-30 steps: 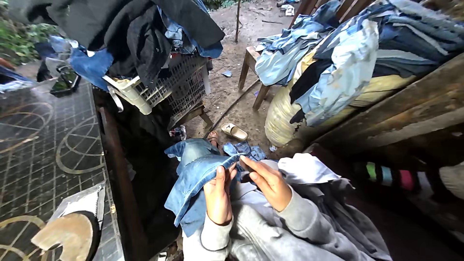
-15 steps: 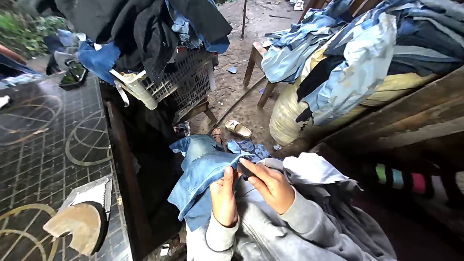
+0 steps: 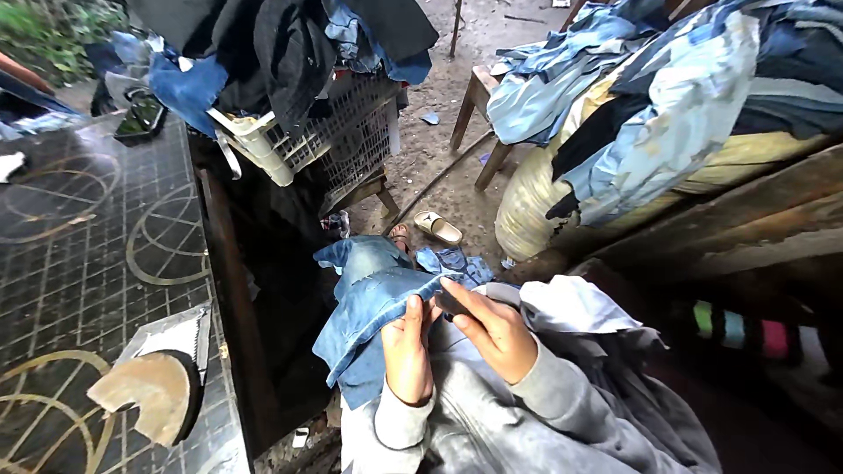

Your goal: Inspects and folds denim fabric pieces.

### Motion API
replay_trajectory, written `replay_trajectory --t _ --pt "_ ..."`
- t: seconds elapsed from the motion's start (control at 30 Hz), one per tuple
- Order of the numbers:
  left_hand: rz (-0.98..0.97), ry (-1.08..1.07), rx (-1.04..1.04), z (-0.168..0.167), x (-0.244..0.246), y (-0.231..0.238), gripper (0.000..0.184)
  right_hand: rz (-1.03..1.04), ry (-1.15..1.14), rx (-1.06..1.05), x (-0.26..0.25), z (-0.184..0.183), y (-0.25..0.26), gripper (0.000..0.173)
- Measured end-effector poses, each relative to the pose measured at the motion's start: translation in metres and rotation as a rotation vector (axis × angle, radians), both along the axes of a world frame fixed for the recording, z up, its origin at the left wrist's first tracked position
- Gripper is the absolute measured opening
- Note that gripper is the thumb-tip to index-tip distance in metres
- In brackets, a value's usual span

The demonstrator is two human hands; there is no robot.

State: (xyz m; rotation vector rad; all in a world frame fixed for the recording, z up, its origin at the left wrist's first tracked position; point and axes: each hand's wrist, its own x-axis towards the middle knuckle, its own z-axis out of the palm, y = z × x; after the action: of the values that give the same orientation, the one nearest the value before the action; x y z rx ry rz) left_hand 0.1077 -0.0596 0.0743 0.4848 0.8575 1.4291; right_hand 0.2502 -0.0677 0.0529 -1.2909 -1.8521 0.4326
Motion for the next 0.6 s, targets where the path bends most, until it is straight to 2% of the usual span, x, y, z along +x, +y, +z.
replay_trajectory --t 0.2,0.3,0.4,0.5,0.6 --pt "-0.017 0.014 -0.017 0.005 -0.002 0.0 0.039 -0.104 0.058 0.081 0.009 -0.002 0.006 0.05" --pt "-0.038 -0.001 -0.014 0.005 -0.001 0.0 0.041 -0.085 0.074 0.117 0.012 0.002 0.004 0.053" --pt "-0.046 -0.001 -0.003 0.005 -0.001 -0.002 0.043 -0.049 0.034 0.088 0.006 0.002 0.002 0.054" --pt "-0.05 0.01 -0.011 0.008 -0.001 -0.002 0.046 -0.095 -0.045 0.097 0.006 0.0 0.005 0.05" --pt "-0.047 0.008 -0.009 0.008 -0.002 -0.002 0.046 -0.142 0.0 0.094 0.014 -0.001 0.008 0.048"
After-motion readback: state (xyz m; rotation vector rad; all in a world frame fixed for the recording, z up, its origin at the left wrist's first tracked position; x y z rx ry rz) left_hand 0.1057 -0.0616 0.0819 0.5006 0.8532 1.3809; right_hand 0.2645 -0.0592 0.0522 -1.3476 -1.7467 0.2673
